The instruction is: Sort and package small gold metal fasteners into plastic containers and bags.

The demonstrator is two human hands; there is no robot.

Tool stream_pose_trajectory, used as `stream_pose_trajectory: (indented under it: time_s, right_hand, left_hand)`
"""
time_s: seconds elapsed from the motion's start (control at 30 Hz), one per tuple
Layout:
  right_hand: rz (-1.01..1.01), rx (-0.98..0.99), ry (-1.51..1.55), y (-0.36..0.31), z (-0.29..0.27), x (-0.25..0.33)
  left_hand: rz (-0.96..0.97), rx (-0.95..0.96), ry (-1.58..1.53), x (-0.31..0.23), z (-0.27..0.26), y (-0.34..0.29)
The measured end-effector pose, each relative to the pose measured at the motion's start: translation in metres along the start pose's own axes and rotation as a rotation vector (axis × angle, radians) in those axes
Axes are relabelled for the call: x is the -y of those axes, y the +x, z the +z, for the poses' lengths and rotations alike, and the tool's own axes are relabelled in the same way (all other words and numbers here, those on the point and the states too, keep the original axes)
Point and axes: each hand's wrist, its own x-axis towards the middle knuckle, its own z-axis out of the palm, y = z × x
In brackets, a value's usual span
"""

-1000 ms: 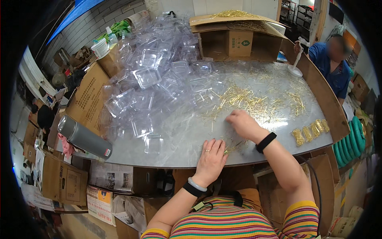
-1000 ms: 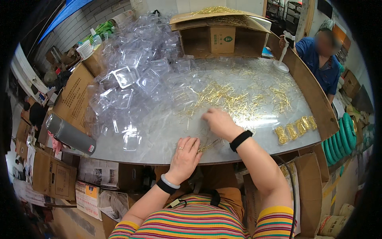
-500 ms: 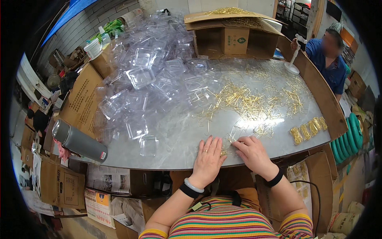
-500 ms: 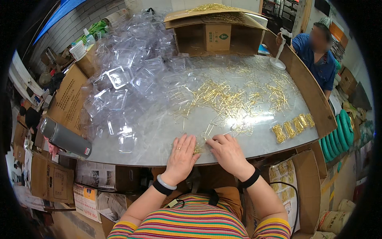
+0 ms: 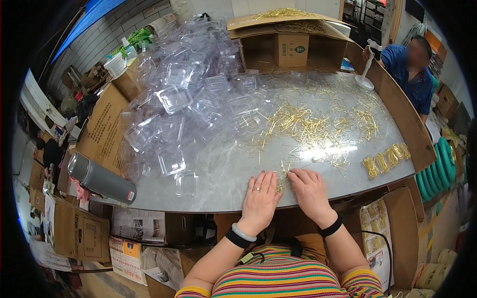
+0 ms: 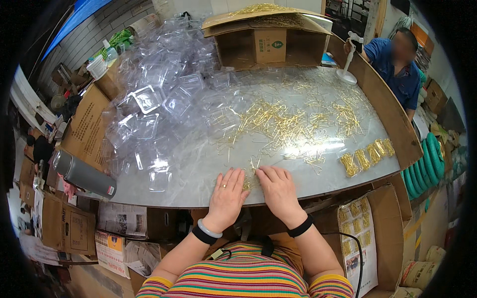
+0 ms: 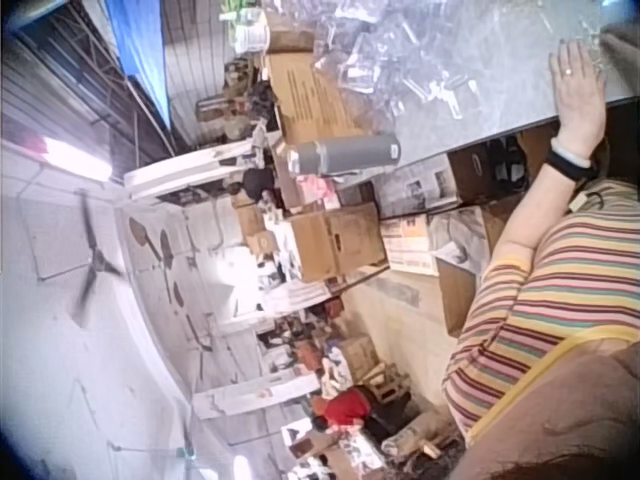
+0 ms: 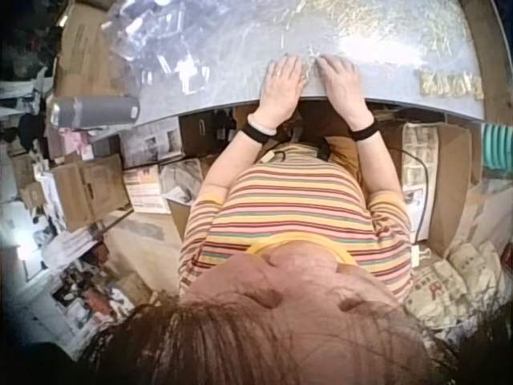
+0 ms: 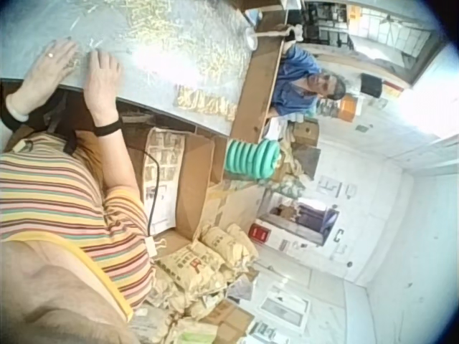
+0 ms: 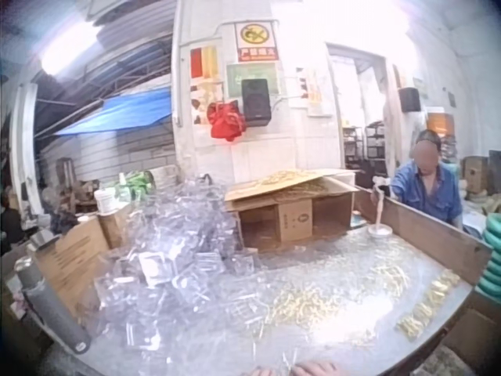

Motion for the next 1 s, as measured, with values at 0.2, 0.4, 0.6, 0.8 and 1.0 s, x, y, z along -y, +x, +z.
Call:
stream_pose_trajectory:
  time_s: [0.2, 0.4, 0.6, 0.8, 1.0]
  right_hand:
    - [-0.124, -0.024, -0.166, 0.019, -0.009, 0.004]
    - [0.151, -0.085, -0.113, 0.015, 0.0, -0.007]
    - [0.032, -0.001, 0.135, 0.016, -0.001, 0.014]
    - [0.115, -0.156, 0.214, 0.009, -0.005, 0.007]
    - [0.121, 0.0, -0.036, -0.005, -0.015, 0.006]
  left_hand:
    - [0.012, 0.014, -0.007, 0.001, 0.0, 0.001]
    - [0.028, 0.005, -0.013, 0.0, -0.003, 0.001]
    - [0.014, -0.024, -0.025, 0.001, 0.0, 0.0]
    - [-0.001, -0.031, -0.034, -0.001, 0.001, 0.001]
    - [-0.008, -0.027, -0.047, 0.002, -0.002, 0.0]
